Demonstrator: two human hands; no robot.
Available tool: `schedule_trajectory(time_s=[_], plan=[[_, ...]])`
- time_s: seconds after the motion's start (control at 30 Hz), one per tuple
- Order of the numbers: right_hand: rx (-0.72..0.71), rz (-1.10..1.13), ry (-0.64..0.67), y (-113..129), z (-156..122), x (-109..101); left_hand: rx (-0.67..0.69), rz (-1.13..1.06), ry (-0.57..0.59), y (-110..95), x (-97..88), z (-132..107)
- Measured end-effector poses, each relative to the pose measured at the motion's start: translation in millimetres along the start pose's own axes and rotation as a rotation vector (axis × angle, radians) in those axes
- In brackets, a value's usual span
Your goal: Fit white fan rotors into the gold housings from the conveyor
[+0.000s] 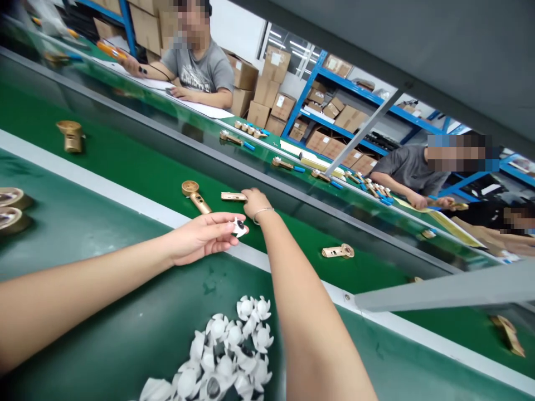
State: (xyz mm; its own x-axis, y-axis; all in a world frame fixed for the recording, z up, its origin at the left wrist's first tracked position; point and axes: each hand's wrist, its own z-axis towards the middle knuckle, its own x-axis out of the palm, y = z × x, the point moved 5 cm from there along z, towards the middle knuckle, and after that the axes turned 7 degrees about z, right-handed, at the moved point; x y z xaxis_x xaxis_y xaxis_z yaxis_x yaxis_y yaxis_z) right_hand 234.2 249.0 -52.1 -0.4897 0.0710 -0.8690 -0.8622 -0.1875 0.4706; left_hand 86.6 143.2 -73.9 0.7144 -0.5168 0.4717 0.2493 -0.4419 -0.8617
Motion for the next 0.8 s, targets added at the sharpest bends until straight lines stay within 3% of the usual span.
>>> schedule_trajectory(time_s=[0.07, 0.13, 0.27, 0.37, 0.47, 0.57, 0.7, 0.8], plan=[[-0.006, 0.020, 0.014, 2.6, -9.5, -7.6, 0.002, 0.014, 0.029, -3.6, -1.4, -0.7], [-0.009, 0.048, -0.032, 4.9, -37.8, -29.9, 0.004, 0.037, 0.065, -7.9, -0.5, -1.7], [0.010, 0.163, -0.229, 15.2, -131.7, -87.0, 0.036, 0.090, 0.120, -16.6, 5.8, -3.5], [0.075, 0.467, -0.294, 27.4, -194.5, -105.1, 0.069, 0.121, 0.139, -20.1, 15.9, -6.8], [0.219, 0.787, -0.265, 37.0, -220.5, -93.6, 0.083, 0.135, 0.156, -18.2, 30.7, -13.7], [0.332, 0.953, -0.241, 42.6, -217.6, -66.6, 0.074, 0.130, 0.121, -8.9, 41.7, -20.2], [0.393, 1.055, -0.251, 41.0, -207.1, -32.1, 0.082, 0.074, -0.033, 7.1, 39.6, -20.2], [0.410, 1.136, -0.266, 35.3, -207.8, -22.0, 0.085, 0.014, -0.099, 12.5, 35.7, -17.7]])
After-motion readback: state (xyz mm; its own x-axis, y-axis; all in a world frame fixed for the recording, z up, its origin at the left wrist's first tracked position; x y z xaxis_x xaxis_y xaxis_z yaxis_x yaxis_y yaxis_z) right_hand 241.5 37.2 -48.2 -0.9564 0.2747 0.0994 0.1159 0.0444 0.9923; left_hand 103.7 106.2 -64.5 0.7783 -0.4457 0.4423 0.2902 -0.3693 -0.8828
